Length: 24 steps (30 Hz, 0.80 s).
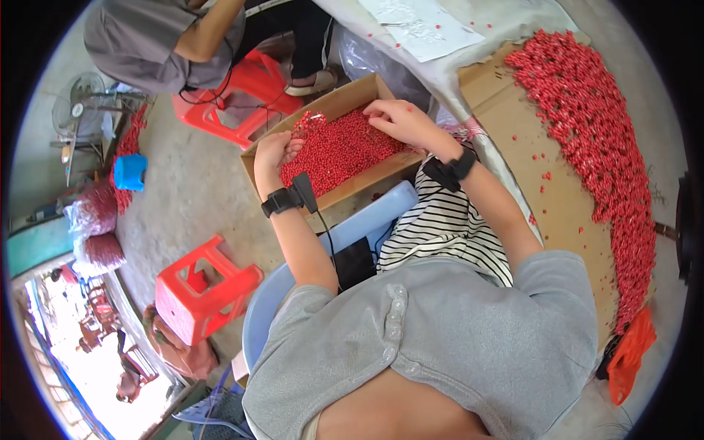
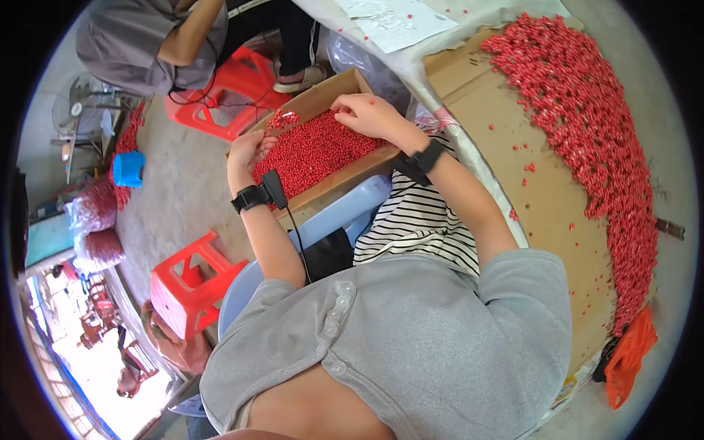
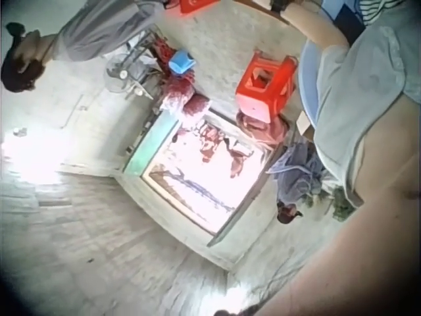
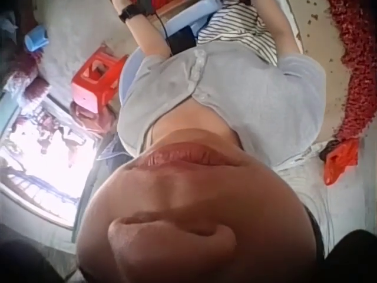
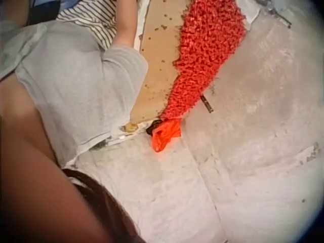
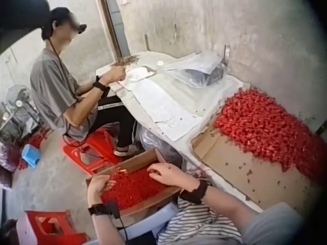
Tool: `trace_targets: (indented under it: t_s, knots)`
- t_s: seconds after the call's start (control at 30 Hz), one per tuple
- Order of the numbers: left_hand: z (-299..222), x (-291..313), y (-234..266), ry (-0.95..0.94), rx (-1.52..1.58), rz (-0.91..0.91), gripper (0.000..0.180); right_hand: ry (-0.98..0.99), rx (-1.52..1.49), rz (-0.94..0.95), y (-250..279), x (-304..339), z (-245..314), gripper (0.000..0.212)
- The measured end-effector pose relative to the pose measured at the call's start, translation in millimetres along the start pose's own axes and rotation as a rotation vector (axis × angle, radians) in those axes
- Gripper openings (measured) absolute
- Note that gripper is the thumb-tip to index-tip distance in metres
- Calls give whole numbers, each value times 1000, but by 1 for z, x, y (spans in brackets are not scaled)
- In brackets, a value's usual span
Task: Sort and package small red items from a box and table into small white packets.
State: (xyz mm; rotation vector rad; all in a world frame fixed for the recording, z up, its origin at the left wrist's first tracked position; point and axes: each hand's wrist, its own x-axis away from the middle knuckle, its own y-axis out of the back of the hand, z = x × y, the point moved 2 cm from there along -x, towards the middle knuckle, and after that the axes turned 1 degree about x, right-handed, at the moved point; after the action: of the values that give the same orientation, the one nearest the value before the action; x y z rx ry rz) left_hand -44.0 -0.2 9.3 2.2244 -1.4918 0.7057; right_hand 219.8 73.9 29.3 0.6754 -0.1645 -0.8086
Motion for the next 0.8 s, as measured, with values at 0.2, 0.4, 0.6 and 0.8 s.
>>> trace_targets:
  t_s: [0.2,0.4,0.6,0.8]
  knots:
    - [-55,49,-49,-198,-272,30,14,-73,-103,-250,74,102,29,22]
    - [-96,112,-152,-522,-400,214,10,-330,-51,-510,103,219,33,20]
    - [-93,177,-328,-862,-522,550,10,-296,52,-751,107,308,35,19]
    - [-40,242,-485,-1281,-647,728,11,-302,65,-900,127,368,56,17]
